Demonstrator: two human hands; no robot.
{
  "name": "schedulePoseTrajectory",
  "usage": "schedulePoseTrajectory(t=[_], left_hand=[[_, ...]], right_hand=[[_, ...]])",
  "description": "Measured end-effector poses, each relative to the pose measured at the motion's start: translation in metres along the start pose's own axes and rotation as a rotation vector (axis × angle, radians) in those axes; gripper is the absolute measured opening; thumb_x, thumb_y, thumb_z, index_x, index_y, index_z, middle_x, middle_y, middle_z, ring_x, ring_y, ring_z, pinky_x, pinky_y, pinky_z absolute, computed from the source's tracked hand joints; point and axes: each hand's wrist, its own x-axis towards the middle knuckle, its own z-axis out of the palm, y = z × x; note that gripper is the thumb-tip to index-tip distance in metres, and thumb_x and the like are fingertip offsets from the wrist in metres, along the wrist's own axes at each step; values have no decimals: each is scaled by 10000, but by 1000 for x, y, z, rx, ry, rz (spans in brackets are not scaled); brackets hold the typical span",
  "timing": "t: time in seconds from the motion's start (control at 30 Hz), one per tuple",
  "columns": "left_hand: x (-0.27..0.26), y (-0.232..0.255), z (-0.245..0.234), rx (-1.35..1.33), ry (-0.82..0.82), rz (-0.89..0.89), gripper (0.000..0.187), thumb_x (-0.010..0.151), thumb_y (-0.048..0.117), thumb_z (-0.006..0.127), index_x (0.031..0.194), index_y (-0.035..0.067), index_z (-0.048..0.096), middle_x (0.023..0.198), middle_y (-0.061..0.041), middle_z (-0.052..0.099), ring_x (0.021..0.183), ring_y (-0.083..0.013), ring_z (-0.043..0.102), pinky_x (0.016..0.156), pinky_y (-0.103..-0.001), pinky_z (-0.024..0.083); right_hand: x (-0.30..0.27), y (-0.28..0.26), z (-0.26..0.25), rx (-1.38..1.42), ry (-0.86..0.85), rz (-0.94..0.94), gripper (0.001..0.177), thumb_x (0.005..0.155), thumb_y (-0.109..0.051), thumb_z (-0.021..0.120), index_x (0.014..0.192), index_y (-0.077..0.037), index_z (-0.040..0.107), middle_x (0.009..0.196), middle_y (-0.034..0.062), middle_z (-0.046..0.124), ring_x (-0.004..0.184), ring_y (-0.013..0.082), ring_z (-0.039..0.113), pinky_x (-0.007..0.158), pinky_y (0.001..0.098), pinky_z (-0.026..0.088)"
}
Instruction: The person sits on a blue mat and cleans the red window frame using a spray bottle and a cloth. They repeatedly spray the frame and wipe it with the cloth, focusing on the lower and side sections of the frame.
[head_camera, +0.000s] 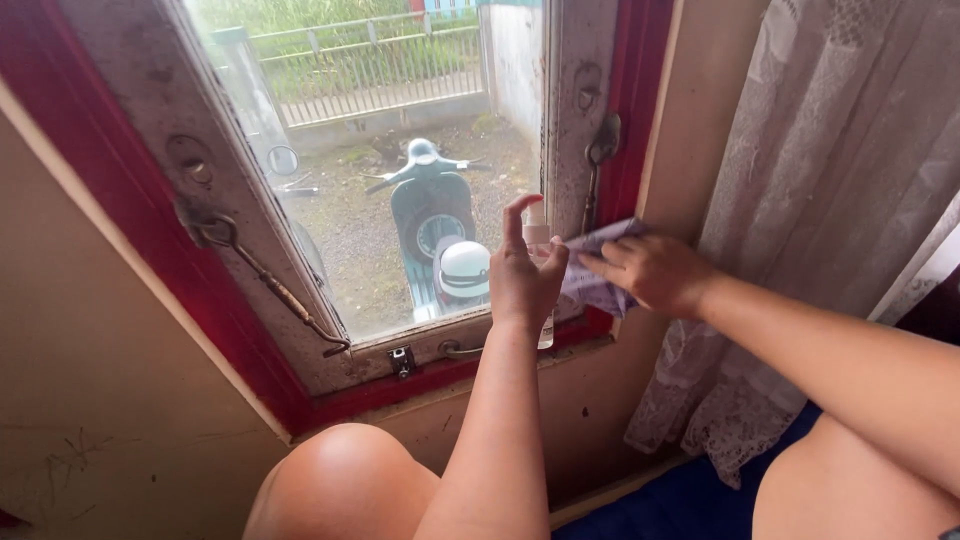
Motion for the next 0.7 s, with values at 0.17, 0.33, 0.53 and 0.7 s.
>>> schedulePoseTrajectory(t=[0.17,0.33,0.53,0.7], left_hand=[[-7,1,6,-1,-22,-19,575,874,202,616,1382,400,436,886,-201,736,936,-454,729,825,-525,567],[-10,-2,13,38,-19,-77,576,858,235,611,1381,398,433,898,-245,725,949,-501,705,838,-579,535],[-16,-15,16,-30,38,-91,537,885,196,594,1360,392,441,878,-196,737,915,-452,729,796,-530,562],[-17,-20,12,21,58,-108,540,889,234,600,1360,423,415,848,-171,736,901,-448,728,792,-544,552]], right_hand=[[19,4,-19,11,74,102,599,770,-182,644,1367,-232,613,948,10,535,787,202,593,692,376,531],[26,13,-38,-106,119,184,627,802,-245,631,1427,-235,590,957,-10,501,826,178,570,730,355,512],[12,-6,-25,1,50,93,548,857,-169,588,1405,-203,593,983,22,565,834,207,634,752,361,530],[15,15,-32,-64,65,197,594,878,-239,601,1470,-241,555,961,3,520,825,189,606,762,377,533]])
